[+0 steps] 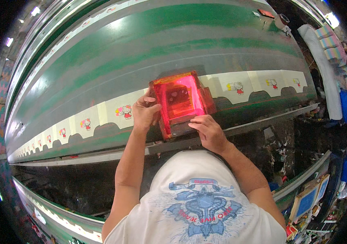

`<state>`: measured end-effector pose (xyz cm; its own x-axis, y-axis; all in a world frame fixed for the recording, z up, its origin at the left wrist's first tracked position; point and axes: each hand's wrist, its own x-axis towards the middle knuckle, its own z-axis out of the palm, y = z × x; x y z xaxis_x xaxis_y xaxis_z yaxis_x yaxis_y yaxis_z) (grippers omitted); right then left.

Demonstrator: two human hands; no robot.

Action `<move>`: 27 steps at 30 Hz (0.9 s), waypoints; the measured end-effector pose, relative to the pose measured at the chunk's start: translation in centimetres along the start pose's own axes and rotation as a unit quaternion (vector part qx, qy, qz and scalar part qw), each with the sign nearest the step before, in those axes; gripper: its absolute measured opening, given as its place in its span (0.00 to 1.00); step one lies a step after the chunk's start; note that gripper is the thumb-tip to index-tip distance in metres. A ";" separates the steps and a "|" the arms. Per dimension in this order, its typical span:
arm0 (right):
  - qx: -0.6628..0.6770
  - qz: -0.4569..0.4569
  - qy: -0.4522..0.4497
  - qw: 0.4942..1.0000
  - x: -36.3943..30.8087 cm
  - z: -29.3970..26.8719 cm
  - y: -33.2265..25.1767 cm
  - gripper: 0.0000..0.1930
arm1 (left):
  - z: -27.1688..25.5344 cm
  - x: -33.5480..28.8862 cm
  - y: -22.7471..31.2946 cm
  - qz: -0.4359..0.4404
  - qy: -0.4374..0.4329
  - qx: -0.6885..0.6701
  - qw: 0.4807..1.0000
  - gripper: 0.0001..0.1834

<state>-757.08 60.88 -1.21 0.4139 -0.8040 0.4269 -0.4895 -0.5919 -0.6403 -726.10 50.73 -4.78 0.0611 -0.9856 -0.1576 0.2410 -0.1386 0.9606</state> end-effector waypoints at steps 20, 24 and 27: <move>-0.040 -0.032 -0.085 0.995 2.6 -2.5 -0.5 0.22 | 0.2 -0.1 -0.7 -0.009 -0.002 -0.053 0.999 0.18; -0.085 -0.035 -0.141 0.986 3.8 -1.7 -1.0 0.22 | -0.2 0.0 -0.8 -0.023 -0.020 -0.067 0.997 0.18; -0.120 -0.042 -0.187 0.974 4.4 -1.7 -1.1 0.22 | 0.0 -0.1 -1.0 -0.022 -0.021 -0.082 0.996 0.18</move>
<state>-756.04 57.88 2.44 0.6897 -0.7013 0.1803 -0.5877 -0.6876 -0.4264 -726.37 50.94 -5.75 0.0068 -0.9826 -0.1854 0.3982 -0.1675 0.9019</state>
